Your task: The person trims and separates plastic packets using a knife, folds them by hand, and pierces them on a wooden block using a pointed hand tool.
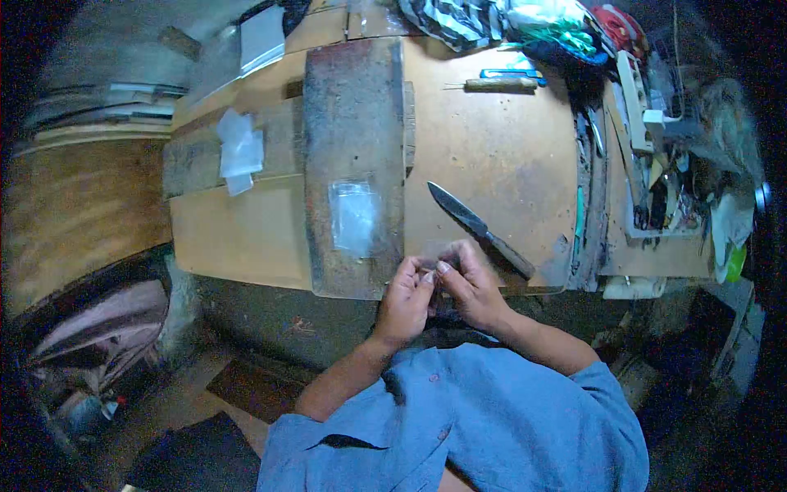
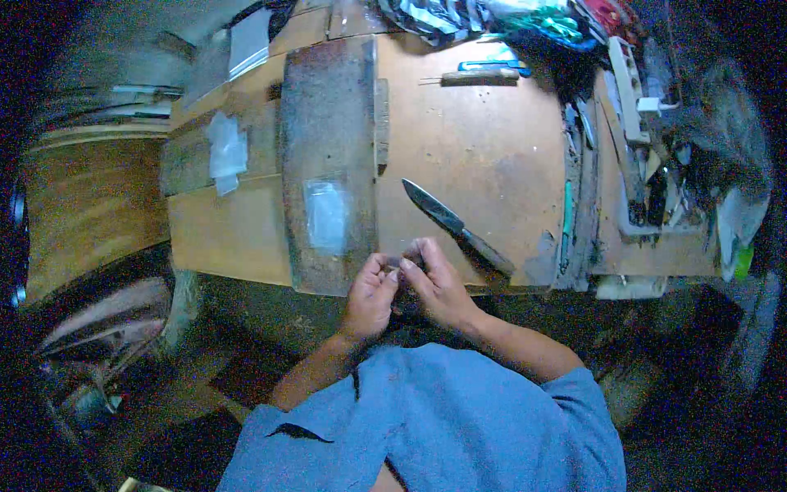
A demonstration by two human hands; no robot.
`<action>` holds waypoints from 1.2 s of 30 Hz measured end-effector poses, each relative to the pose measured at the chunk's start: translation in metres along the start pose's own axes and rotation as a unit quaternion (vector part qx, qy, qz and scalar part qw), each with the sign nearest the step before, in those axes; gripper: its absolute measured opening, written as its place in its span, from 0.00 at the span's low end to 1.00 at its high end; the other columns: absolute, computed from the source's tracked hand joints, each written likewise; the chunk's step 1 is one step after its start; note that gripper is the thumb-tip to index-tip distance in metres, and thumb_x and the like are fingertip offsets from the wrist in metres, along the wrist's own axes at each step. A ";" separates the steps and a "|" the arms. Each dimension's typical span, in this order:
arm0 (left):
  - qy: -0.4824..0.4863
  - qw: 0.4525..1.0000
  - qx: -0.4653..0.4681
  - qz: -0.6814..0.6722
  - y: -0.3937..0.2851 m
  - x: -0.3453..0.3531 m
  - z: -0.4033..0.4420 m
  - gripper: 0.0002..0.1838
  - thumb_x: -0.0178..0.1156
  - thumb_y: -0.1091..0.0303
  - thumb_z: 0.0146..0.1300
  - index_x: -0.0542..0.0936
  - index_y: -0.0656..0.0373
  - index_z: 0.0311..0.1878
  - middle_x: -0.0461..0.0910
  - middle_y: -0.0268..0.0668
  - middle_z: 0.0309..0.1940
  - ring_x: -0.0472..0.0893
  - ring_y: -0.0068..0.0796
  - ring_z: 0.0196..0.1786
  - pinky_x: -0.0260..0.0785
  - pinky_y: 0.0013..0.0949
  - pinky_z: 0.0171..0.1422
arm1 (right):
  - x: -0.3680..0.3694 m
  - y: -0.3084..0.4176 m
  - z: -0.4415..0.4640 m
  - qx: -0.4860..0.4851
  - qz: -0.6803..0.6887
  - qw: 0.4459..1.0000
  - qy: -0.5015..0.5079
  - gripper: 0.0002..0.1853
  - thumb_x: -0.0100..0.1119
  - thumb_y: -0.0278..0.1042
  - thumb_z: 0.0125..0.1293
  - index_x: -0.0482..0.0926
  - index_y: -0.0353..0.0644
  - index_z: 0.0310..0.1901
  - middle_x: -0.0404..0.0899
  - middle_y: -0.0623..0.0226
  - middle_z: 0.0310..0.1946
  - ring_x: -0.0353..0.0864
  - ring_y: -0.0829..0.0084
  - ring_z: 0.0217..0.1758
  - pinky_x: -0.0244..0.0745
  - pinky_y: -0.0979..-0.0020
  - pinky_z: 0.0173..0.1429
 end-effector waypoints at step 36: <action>-0.287 0.949 0.120 0.055 -0.139 -0.216 0.081 0.12 0.57 0.68 0.63 0.70 0.57 0.48 0.77 0.34 0.33 0.77 0.21 0.30 0.67 0.23 0.28 | -0.017 0.005 0.009 0.123 0.092 0.984 -0.089 0.07 0.59 0.30 0.62 0.72 0.42 0.39 0.73 0.74 0.27 0.71 0.84 0.25 0.64 0.81 0.26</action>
Point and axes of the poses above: each hand's wrist, its own z-axis towards the middle knuckle, its own x-axis out of the palm, y = z × x, the point moved 2 cm from there along z, towards the middle knuckle
